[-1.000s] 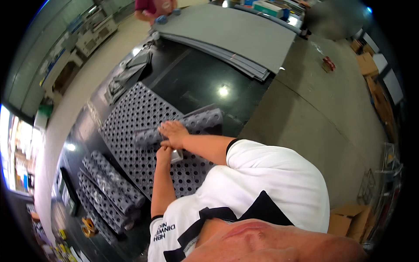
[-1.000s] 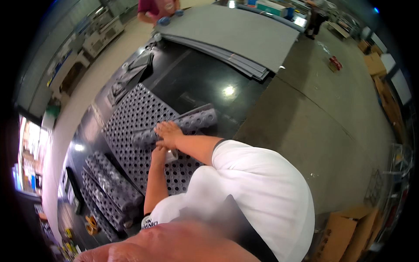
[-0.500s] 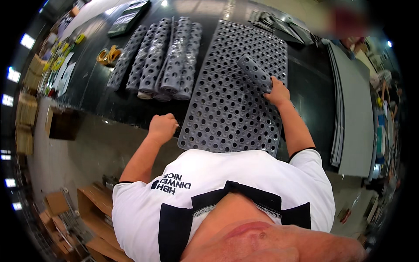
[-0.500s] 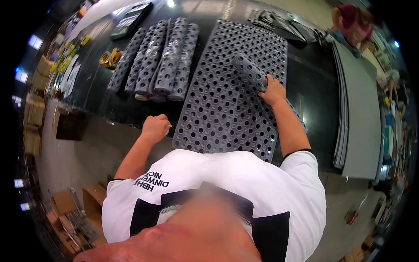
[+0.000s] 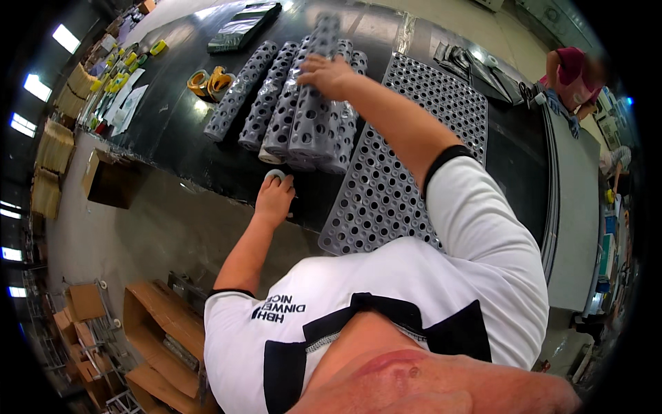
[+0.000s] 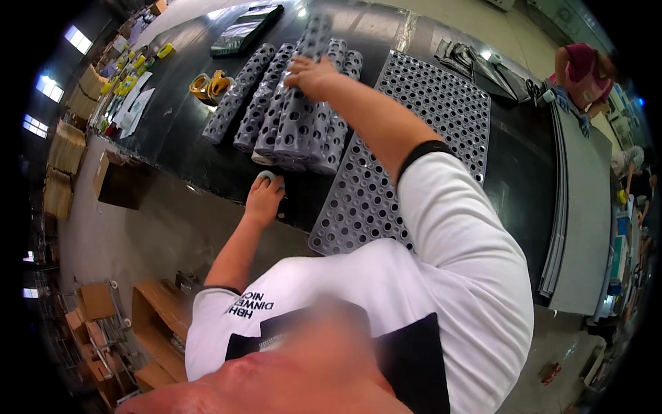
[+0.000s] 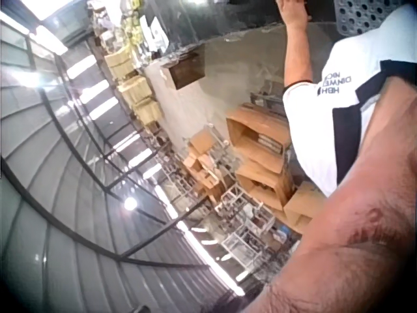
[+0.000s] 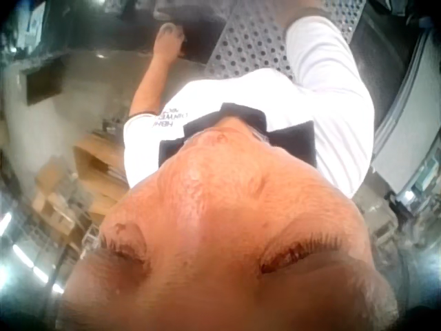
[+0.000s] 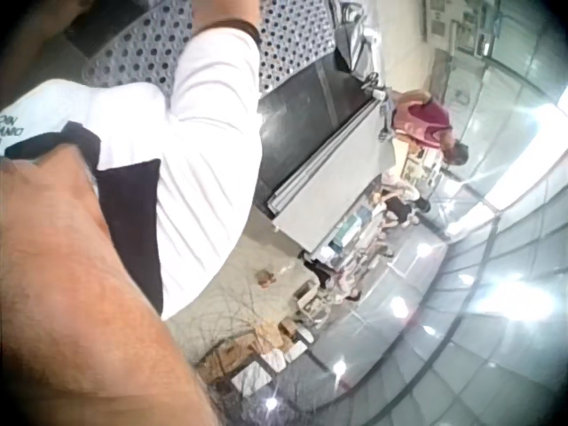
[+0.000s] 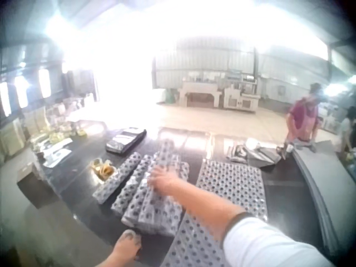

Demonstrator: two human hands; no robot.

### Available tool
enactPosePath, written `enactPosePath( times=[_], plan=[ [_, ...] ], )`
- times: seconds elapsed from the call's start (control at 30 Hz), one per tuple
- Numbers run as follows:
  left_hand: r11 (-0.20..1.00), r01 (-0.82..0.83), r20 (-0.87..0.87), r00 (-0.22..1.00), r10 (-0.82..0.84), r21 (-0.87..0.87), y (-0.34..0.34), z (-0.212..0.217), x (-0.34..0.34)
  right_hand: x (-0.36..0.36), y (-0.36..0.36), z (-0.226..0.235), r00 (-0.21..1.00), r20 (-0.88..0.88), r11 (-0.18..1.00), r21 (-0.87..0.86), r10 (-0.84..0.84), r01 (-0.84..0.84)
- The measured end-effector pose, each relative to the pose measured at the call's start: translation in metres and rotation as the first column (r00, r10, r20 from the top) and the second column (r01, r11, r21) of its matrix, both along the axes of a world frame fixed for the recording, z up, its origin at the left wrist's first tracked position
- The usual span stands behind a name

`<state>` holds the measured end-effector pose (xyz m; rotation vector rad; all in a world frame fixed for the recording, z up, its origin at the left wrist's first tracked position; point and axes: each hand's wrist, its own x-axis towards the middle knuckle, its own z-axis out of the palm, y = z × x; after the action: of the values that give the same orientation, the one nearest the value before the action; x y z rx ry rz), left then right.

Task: The person rolls several gray rubber mats one at a time, secures each with a piece of tape, places them in a cardboard box, and then picks up the remaining group of rolled mats to carry them to the box.

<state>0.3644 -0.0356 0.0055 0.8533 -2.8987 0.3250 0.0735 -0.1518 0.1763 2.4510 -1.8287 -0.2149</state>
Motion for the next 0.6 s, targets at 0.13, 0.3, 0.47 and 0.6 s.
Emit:
enactPosePath(
  times=[0.13,0.3,0.47,0.6],
  plan=[
    [0.997,-0.068,-0.030,0.997,0.069,0.045,-0.011,-0.005,0.012,0.013,-0.041,-0.026,0.966,0.253,0.996,0.085,-0.053,0.032],
    [0.999,-0.033,-0.143,0.989,0.035,0.018,-0.021,0.007,0.004,0.021,-0.030,-0.015,0.991,0.095,0.995,0.054,-0.092,0.087],
    [1.000,-0.015,-0.134,0.991,0.012,-0.023,-0.021,0.009,0.004,-0.015,0.038,-0.046,0.897,0.433,0.991,-0.052,-0.091,0.125],
    [0.999,-0.036,-0.165,0.985,0.040,0.026,-0.005,0.013,-0.005,-0.075,0.169,-0.100,0.840,0.513,0.973,-0.039,-0.176,0.228]
  ],
)
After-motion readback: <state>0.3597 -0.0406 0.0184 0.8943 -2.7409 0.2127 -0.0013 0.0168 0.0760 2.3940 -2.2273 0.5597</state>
